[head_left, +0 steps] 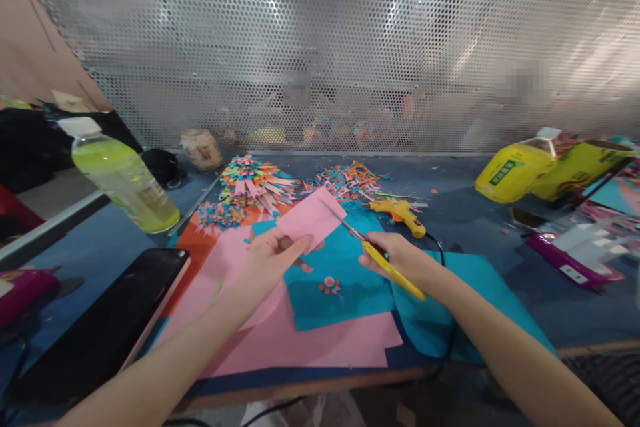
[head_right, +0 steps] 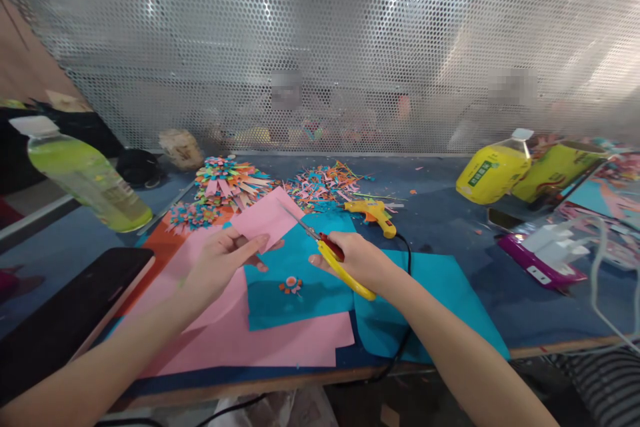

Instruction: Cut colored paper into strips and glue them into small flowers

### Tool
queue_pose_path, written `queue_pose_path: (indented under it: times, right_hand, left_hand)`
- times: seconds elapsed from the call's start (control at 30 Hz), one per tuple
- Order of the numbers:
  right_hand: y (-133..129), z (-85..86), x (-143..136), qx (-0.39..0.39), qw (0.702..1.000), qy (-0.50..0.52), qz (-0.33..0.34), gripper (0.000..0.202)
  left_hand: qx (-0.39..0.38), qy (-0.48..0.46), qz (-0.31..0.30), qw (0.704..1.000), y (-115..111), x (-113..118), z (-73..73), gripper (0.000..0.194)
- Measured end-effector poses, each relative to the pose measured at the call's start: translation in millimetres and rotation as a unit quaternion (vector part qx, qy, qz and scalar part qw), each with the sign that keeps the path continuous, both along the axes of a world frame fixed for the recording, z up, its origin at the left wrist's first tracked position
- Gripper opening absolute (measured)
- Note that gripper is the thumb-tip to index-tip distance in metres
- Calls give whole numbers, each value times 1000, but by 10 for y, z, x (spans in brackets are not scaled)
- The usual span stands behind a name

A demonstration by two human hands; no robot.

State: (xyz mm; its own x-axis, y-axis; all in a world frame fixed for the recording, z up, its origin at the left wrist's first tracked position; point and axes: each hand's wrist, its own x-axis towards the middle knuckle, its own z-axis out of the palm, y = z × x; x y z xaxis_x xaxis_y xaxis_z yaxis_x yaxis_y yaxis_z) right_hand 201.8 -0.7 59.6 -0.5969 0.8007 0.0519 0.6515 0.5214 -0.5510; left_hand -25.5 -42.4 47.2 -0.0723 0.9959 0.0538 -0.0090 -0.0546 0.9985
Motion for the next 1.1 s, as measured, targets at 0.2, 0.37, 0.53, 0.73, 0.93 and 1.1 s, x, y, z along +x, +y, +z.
queue_pose_path:
  times: [0.2,0.37,0.53,0.73,0.93,1.1]
  right_hand:
    - [22,-24,-30,10,1000,-15,-15,38]
    - [22,-49,-58,10,999,-31,-33,39]
    - [-10,-28,-36,0,1000,-18,-21,36]
    - [-36,4,-23,4,1000,-7,-9,34]
    - [8,-46,-52,24,999,-12,-20,37]
    - [1,-8,-87,19,998,-26,-48,39]
  left_hand:
    - [-3,-11,4,1000,-5,10,20,32]
    - [6,7,-11,1000,-4,4,16,35]
    - [-5,33,-11,999,-20,13,-6,29]
    - [-43,95,-3,994,-51,53,-22,29]
    - [-38,68,1,997,-40,43,-28,31]
    - [-45,102,22,994,-38,42,-7,31]
